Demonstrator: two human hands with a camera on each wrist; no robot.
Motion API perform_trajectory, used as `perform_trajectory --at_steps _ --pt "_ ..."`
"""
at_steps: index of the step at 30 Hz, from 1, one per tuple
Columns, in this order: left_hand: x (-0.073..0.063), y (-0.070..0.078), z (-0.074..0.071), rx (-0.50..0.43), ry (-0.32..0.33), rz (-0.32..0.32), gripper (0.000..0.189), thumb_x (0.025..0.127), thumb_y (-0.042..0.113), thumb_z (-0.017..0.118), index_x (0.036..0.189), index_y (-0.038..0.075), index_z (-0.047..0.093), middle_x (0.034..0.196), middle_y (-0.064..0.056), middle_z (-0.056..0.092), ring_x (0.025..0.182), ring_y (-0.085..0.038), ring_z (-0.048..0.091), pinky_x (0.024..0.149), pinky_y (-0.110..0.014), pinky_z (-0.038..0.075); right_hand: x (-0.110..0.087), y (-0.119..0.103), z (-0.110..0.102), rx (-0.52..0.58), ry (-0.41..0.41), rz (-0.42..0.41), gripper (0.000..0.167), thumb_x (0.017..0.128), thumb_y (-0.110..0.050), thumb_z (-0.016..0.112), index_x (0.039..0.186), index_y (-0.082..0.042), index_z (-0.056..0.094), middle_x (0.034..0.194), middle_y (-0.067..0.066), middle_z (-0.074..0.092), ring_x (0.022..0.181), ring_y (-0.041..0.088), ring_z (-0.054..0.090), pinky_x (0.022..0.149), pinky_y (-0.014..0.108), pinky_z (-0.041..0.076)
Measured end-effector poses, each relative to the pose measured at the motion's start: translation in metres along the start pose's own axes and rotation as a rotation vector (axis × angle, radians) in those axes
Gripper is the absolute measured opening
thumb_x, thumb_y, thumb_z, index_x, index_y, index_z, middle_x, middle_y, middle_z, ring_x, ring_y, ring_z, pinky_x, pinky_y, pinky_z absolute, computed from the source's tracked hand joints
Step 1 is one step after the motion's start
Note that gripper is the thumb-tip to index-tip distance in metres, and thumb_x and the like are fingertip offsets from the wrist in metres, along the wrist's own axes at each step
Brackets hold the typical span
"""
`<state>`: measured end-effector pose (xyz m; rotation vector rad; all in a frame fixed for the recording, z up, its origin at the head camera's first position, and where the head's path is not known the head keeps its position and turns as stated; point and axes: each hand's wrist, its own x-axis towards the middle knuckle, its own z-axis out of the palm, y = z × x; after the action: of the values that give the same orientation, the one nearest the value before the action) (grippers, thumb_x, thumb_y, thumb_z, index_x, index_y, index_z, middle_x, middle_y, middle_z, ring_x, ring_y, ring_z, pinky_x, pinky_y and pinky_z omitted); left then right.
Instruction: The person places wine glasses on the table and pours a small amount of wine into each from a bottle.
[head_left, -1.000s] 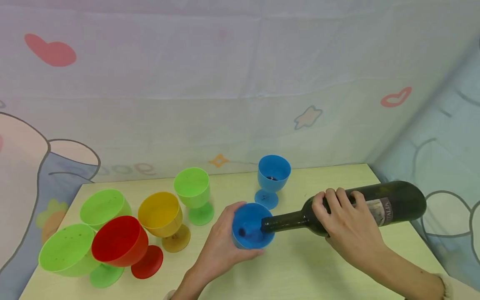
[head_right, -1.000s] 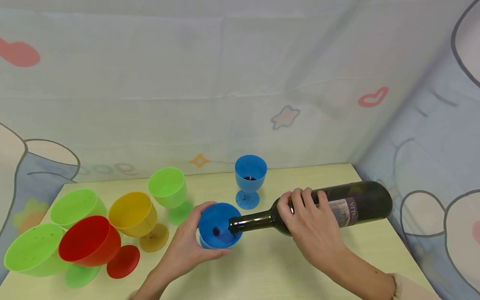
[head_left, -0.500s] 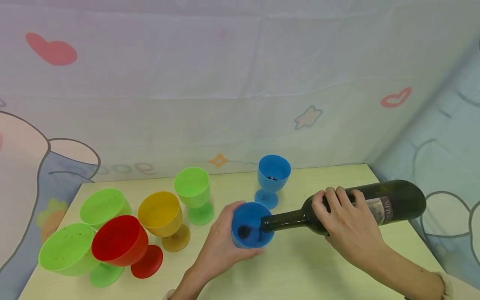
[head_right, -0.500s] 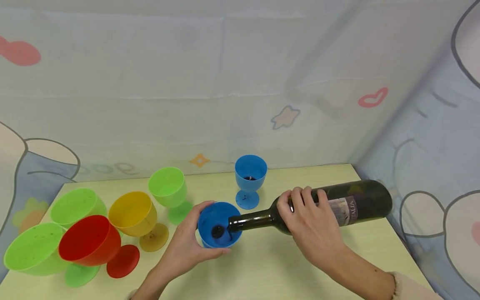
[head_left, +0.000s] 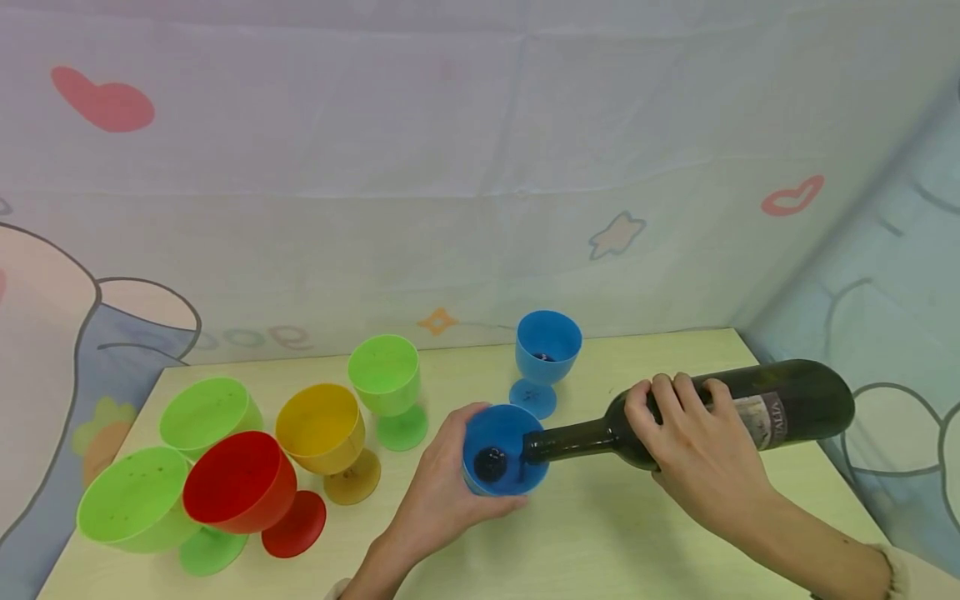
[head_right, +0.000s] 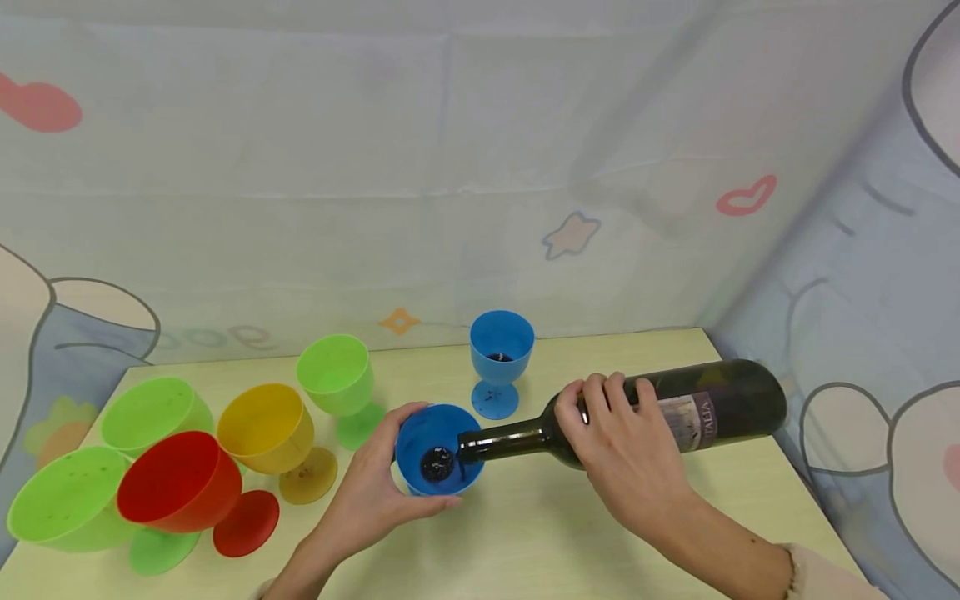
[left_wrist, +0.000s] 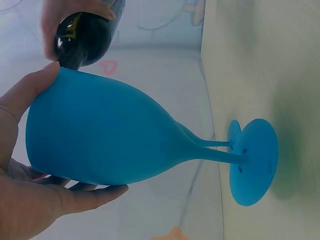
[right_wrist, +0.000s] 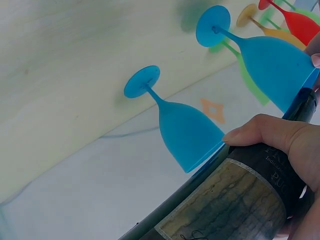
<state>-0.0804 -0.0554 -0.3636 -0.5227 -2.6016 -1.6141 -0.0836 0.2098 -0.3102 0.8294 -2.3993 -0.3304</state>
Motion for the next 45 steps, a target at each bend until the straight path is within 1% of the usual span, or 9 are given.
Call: perform_trajectory --at_steps 15,22,45 --pt "-0.0001 -0.0021 0.0004 -0.02 0.007 0.004 0.088 0.059 0.027 0.086 0.13 0.008 0.037 0.123 -0.007 0.049 0.108 -0.027 0.047 0.086 -0.047 0.042 0.0004 0.0008 -0.0011 0.002 0.011 -0.002 0.083 0.037 -0.028 0.089 0.101 0.005 0.047 0.089 0.025 0.05 0.077 0.039 0.049 0.064 0.055 0.042" --pt "-0.0006 -0.0027 0.0005 -0.037 0.012 0.005 0.087 0.059 0.027 0.086 0.129 0.008 0.038 0.122 -0.006 0.049 0.107 -0.026 0.047 0.086 -0.047 0.042 0.0005 0.0005 -0.0015 0.002 0.013 -0.001 0.083 0.038 -0.028 0.089 0.101 0.005 0.047 0.088 0.025 0.05 0.077 0.039 0.05 0.064 0.055 0.042" --pt "0.0002 -0.004 0.0018 -0.046 0.0 -0.017 0.087 0.059 0.028 0.086 0.129 0.008 0.038 0.122 -0.005 0.049 0.109 -0.025 0.046 0.088 -0.047 0.041 -0.0011 0.001 -0.0019 -0.001 -0.001 0.004 0.086 0.034 -0.03 0.089 0.101 0.005 0.046 0.089 0.024 0.049 0.077 0.038 0.049 0.064 0.054 0.041"
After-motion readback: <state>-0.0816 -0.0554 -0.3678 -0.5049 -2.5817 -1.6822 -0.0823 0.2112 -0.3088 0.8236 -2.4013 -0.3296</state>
